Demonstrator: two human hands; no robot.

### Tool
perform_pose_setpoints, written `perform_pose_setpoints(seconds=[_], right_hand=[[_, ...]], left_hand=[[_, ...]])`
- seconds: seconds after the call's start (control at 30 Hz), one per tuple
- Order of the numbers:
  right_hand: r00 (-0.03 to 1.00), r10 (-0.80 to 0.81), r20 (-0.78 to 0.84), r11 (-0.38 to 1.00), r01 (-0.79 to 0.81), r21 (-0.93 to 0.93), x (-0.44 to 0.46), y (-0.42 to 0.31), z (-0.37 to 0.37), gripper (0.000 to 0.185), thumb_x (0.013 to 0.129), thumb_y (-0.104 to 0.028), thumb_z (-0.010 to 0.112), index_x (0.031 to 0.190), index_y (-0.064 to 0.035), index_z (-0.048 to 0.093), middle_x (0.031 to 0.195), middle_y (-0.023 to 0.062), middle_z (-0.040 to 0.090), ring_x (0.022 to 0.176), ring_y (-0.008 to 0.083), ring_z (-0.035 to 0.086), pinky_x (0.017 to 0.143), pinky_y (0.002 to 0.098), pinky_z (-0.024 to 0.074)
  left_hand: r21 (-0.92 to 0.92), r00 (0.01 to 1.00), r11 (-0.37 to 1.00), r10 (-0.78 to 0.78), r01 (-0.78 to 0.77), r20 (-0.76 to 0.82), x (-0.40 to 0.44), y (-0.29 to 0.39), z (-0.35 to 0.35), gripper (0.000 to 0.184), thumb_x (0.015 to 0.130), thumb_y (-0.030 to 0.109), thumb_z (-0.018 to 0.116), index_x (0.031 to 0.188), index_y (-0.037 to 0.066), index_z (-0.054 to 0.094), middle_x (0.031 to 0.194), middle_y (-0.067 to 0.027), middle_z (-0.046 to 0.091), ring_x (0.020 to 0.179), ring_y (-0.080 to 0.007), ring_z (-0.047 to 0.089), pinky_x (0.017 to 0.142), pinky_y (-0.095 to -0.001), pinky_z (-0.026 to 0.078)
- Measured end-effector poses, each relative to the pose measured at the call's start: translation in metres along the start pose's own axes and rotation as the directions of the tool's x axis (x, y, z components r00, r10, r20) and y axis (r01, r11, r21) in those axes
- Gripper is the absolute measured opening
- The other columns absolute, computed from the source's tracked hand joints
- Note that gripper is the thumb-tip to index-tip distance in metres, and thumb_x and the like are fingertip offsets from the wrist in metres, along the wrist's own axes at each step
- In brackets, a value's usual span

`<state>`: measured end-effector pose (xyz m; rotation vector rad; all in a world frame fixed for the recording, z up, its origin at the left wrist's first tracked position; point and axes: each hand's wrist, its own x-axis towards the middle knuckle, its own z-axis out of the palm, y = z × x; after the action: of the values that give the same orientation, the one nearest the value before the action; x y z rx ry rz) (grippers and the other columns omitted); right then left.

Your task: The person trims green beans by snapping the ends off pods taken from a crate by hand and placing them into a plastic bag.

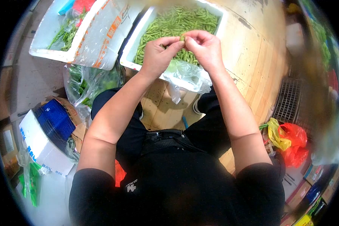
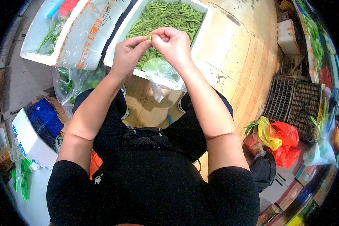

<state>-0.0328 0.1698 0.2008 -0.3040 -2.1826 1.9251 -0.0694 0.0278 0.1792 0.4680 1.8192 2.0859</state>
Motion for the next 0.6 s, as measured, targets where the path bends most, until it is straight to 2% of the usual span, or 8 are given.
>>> perform_pose_setpoints(seconds=[0.1,0.2,0.3,0.4,0.5,0.53,0.6], right_hand=[[1.0,-0.01,-0.009,0.999,0.009,-0.031,0.002,0.005,-0.001,0.015,0.075,-0.009,0.062,0.085,0.0016,0.065,0.069,0.0015,0.063,0.061,0.0022,0.054,0.054,0.0166,0.0438],[1.0,-0.004,-0.015,1.0,0.005,0.02,0.003,0.005,-0.002,0.014,0.075,-0.006,0.06,0.086,0.0006,0.065,0.069,0.001,0.063,0.06,0.0023,0.053,0.055,0.0167,0.0438],[0.999,0.034,0.003,0.999,-0.034,0.024,0.003,-0.004,-0.004,0.014,0.075,-0.003,0.058,0.087,0.0001,0.065,0.071,0.0009,0.063,0.061,0.0025,0.053,0.056,0.017,0.0442],[0.999,-0.048,-0.023,0.999,0.048,0.001,0.006,0.007,-0.007,0.015,0.075,-0.001,0.057,0.088,-0.0011,0.065,0.073,0.0012,0.062,0.063,0.0034,0.054,0.057,0.018,0.0442],[0.957,-0.29,0.004,0.925,0.281,-0.256,0.004,0.009,-0.006,0.017,0.074,0.0,0.057,0.089,-0.0021,0.065,0.075,0.0022,0.06,0.063,0.0053,0.054,0.056,0.0192,0.044],[0.941,-0.339,0.022,0.903,0.332,-0.274,0.004,0.008,-0.006,0.018,0.073,-0.002,0.059,0.09,-0.0047,0.065,0.079,0.0043,0.058,0.064,0.0106,0.056,0.056,0.0222,0.045],[0.903,-0.425,0.064,0.848,0.422,-0.32,0.002,0.005,-0.004,0.018,0.073,-0.002,0.06,0.09,-0.0056,0.065,0.081,0.0053,0.057,0.068,0.014,0.057,0.057,0.0241,0.046]], left_hand=[[0.025,1.0,1.0,-0.003,0.003,0.004,-0.001,0.0,0.0,0.024,0.082,0.017,0.063,0.096,-0.002,0.063,0.067,0.0051,0.055,0.057,-0.0009,0.043,0.05,-0.0152,0.034],[-0.024,0.999,0.999,-0.049,0.048,-0.019,0.0,0.002,0.0,0.025,0.082,0.021,0.063,0.094,-0.001,0.065,0.066,0.001,0.058,0.056,-0.0031,0.048,0.05,-0.0174,0.038],[-0.217,0.984,0.96,-0.17,0.179,0.061,0.004,0.002,-0.002,0.024,0.083,0.022,0.061,0.096,0.001,0.064,0.069,0.001,0.057,0.058,-0.0042,0.047,0.049,-0.0167,0.037],[-0.392,0.927,0.84,-0.33,0.375,0.18,0.005,0.005,-0.005,0.019,0.084,0.022,0.06,0.093,0.004,0.062,0.075,0.0018,0.055,0.061,-0.0037,0.046,0.049,-0.0154,0.035],[-0.48,0.875,0.732,-0.421,0.484,0.239,0.007,0.001,-0.008,0.014,0.084,0.021,0.06,0.087,0.007,0.061,0.075,0.0027,0.054,0.063,-0.0025,0.045,0.049,-0.0145,0.034],[-0.489,0.875,0.727,-0.427,0.483,0.23,0.008,0.002,-0.008,0.014,0.084,0.021,0.06,0.086,0.008,0.061,0.074,0.0029,0.053,0.063,-0.0023,0.045,0.048,-0.0144,0.034],[-0.507,0.873,0.714,-0.439,0.483,0.213,0.008,0.003,-0.009,0.012,0.083,0.021,0.061,0.084,0.009,0.061,0.073,0.0034,0.053,0.062,-0.0019,0.045,0.048,-0.014,0.034]])
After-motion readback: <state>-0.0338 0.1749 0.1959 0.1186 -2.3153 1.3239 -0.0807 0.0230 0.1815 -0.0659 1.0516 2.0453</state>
